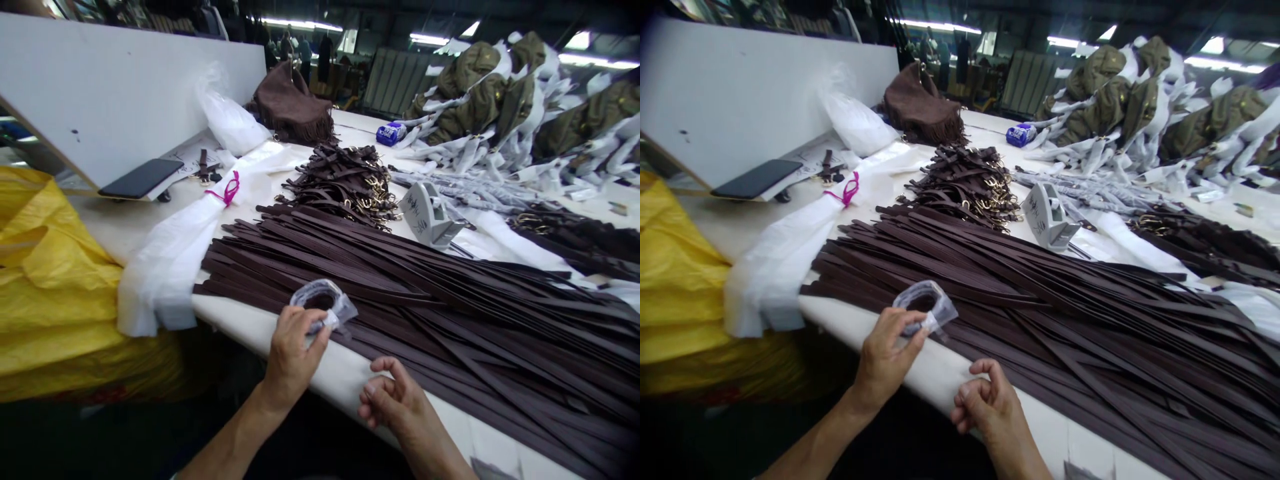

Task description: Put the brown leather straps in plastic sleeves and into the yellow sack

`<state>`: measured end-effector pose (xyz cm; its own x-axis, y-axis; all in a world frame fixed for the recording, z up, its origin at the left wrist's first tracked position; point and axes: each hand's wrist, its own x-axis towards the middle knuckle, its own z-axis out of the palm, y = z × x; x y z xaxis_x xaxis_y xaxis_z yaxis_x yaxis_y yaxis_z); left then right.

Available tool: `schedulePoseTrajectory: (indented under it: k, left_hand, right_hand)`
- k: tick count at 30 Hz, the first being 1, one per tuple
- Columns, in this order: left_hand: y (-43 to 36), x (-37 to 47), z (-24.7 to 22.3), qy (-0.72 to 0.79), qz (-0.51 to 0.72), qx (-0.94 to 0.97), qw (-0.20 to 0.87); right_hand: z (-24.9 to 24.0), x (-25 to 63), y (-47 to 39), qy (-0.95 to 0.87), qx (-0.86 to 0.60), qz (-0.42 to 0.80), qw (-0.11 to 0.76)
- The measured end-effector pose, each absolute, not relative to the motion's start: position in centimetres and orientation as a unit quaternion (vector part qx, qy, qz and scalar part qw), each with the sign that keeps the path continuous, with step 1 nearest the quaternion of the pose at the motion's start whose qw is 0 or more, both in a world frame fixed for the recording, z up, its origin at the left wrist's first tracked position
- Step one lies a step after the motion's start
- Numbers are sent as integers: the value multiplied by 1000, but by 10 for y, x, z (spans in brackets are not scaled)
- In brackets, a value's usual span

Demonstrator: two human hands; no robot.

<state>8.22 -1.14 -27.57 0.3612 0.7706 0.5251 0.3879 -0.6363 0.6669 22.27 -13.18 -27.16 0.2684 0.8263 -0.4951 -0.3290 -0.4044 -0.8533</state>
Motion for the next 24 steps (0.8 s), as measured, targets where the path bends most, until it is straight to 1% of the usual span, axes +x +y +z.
schedulePoseTrajectory:
  k: [3, 7, 12, 17, 20, 24]
  left_hand:
    - [-2, 76, -257, 393, 433, 773, 245]
    - [-8, 77, -241, 360, 439, 790, 233]
    - [-18, 80, -237, 341, 447, 802, 202]
    - [-20, 82, -240, 335, 453, 803, 195]
    - [-23, 86, -240, 338, 451, 797, 218]
    - [-28, 92, -239, 383, 431, 762, 295]
  right_hand:
    - [-264, 222, -134, -238, -608, 555, 515]
    - [-244, 221, -121, -249, -611, 519, 544]
    - [-230, 212, -101, -251, -578, 536, 562]
    - [-235, 204, -99, -236, -551, 546, 585]
    - [-241, 201, -102, -231, -559, 526, 598]
    - [-247, 199, -103, -242, -564, 504, 608]
